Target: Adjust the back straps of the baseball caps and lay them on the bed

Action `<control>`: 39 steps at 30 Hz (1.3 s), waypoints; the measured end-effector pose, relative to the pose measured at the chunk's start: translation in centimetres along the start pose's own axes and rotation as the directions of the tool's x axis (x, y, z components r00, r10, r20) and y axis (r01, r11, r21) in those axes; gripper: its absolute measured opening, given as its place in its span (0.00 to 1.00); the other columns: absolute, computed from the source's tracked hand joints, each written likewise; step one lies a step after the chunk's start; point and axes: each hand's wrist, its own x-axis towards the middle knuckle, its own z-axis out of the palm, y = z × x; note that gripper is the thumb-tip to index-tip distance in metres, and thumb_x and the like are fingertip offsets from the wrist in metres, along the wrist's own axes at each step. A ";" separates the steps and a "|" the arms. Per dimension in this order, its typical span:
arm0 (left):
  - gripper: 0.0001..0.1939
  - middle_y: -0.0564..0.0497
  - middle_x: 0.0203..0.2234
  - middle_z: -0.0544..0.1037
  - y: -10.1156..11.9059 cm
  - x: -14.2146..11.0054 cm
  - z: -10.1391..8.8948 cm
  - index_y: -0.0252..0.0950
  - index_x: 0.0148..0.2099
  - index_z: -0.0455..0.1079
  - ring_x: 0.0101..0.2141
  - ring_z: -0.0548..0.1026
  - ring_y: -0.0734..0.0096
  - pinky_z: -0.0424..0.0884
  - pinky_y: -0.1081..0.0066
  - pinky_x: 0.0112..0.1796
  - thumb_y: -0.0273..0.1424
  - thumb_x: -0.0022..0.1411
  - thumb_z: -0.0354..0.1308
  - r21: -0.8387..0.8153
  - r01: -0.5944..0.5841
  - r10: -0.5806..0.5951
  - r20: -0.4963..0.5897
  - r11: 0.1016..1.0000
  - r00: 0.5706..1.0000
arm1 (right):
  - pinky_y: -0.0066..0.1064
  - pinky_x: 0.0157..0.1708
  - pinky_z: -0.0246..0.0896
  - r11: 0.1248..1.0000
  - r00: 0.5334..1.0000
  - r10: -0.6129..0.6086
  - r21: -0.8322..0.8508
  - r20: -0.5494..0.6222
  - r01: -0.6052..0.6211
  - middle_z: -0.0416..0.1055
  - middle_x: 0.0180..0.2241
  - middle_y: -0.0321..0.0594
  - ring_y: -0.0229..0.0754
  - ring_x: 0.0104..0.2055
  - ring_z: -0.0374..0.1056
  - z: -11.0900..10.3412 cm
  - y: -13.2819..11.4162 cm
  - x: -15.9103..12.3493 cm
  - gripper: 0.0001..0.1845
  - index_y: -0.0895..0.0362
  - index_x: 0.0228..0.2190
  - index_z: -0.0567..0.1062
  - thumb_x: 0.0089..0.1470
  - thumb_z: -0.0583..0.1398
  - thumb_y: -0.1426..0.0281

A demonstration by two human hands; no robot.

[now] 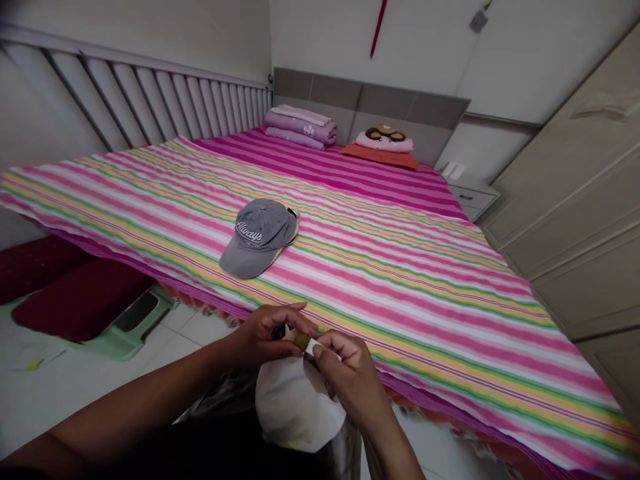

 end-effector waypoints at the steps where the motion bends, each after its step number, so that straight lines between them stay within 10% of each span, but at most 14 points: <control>1: 0.13 0.46 0.33 0.77 0.1 0.0 0.0 0.31 0.38 0.68 0.36 0.75 0.69 0.56 0.59 0.52 0.34 0.51 0.60 -0.002 -0.004 0.004 -0.009 1.000 1.000 | 0.24 0.14 0.39 1.000 1.000 0.000 -0.006 -0.007 0.000 0.54 0.11 0.28 0.29 0.14 0.46 0.1 -0.1 0.0 0.18 0.57 0.17 0.65 0.45 0.58 0.57; 39: 0.14 0.52 0.26 0.75 -0.5 0.2 -0.5 0.32 0.34 0.68 0.28 0.72 0.76 0.65 0.63 0.46 0.35 0.47 0.62 -0.063 0.161 -0.155 0.089 0.985 0.984 | 0.25 0.19 0.48 0.998 0.997 0.041 0.048 0.073 -0.044 0.63 0.16 0.31 0.32 0.18 0.54 -0.3 0.0 0.8 0.14 0.58 0.21 0.68 0.46 0.60 0.60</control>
